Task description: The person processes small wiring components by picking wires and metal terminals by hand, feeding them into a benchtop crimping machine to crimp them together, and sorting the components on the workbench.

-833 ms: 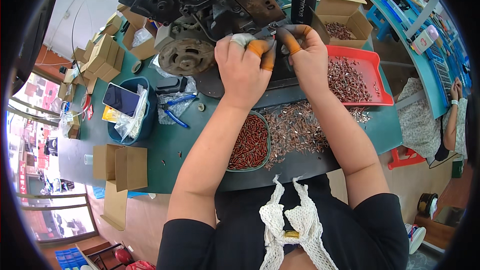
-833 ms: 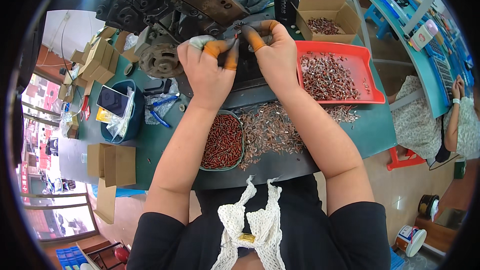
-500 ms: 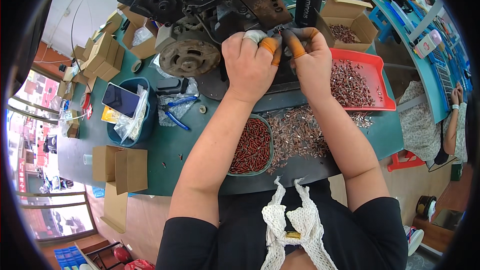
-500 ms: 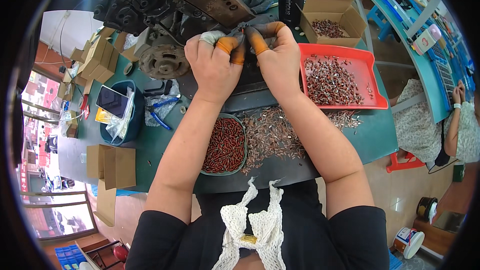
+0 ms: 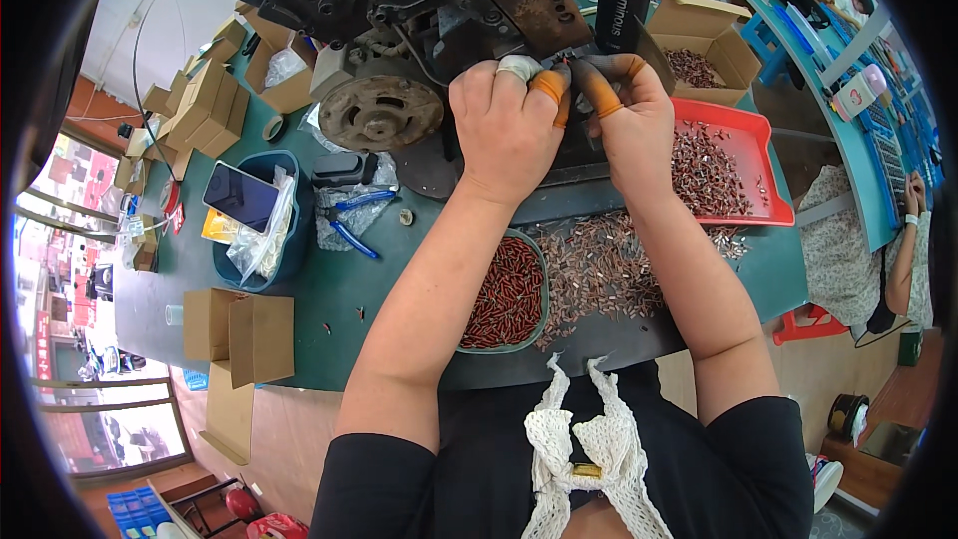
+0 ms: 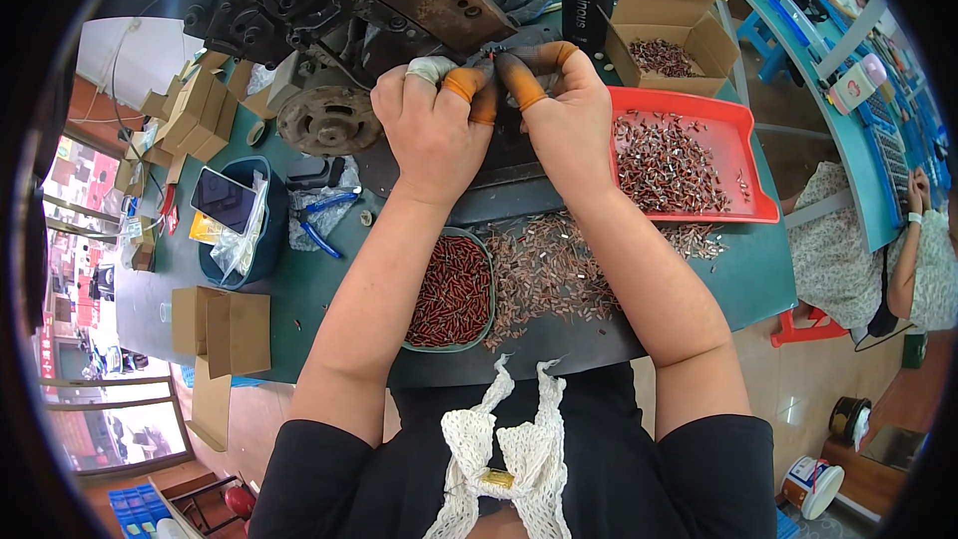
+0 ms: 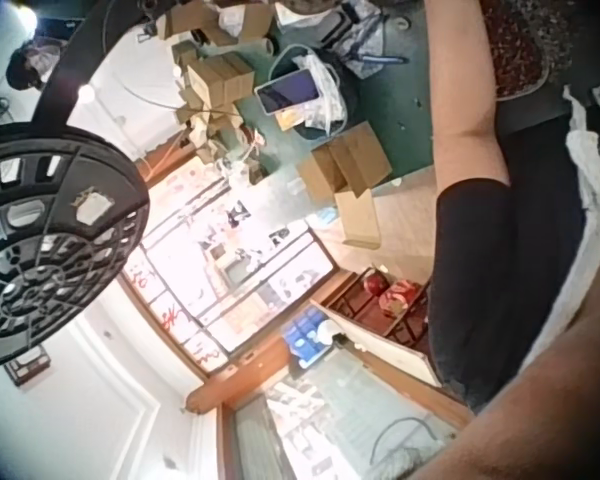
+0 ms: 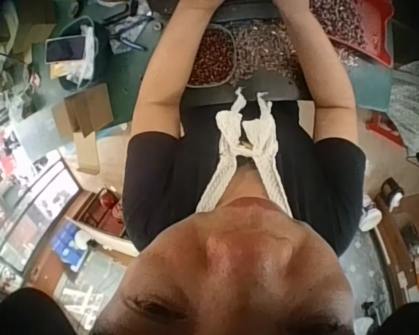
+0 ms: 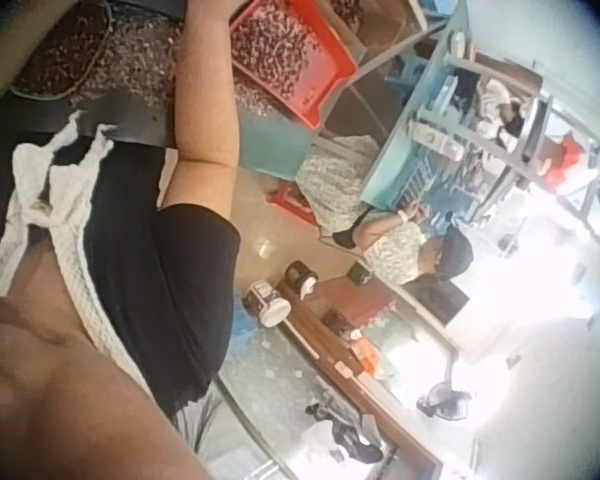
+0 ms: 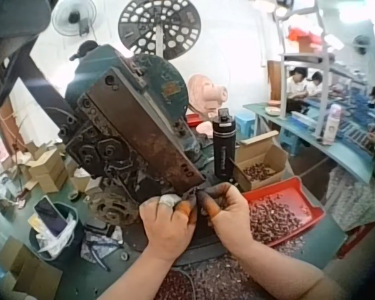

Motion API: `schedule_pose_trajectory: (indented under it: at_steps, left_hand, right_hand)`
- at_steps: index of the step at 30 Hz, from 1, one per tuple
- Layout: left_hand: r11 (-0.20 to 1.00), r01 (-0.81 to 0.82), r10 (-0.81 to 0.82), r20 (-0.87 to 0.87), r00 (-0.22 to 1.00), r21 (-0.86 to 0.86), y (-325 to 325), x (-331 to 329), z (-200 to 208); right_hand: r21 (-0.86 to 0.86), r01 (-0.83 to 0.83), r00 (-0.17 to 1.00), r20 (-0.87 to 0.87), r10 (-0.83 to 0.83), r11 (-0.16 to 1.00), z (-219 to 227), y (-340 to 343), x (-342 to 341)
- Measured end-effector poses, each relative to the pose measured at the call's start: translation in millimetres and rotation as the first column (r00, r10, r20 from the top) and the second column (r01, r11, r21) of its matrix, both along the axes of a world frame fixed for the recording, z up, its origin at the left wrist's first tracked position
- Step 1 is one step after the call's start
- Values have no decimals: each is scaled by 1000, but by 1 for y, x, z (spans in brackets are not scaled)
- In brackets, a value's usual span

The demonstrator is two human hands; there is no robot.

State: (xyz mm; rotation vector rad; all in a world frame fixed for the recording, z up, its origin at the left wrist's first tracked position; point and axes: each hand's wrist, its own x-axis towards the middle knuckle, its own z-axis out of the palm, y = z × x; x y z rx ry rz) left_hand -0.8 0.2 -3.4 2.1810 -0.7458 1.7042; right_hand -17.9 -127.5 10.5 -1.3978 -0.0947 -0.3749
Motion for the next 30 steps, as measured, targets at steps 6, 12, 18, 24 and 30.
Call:
schedule_pose_trajectory:
  at_steps: [6,12,18,24,30]
  left_hand:
    - [1000,-2,2,14,1000,-24,-2,2,3]
    - [999,34,-33,14,999,-34,-2,0,4]
    - [998,49,-49,-11,999,-45,4,-8,6]
    - [987,105,-143,-361,922,-123,24,-80,14]
    - [994,-55,108,-898,426,94,61,-155,-15]
  right_hand:
    - [-25,20,999,36,-20,999,4,-2,2]
    - [-308,122,993,41,-115,944,9,-6,-3]
    - [-223,68,997,-11,-72,973,11,4,-11]
    - [-393,202,979,92,-181,897,-5,-58,-48]
    - [-326,193,961,-126,-245,925,-44,-136,-84]
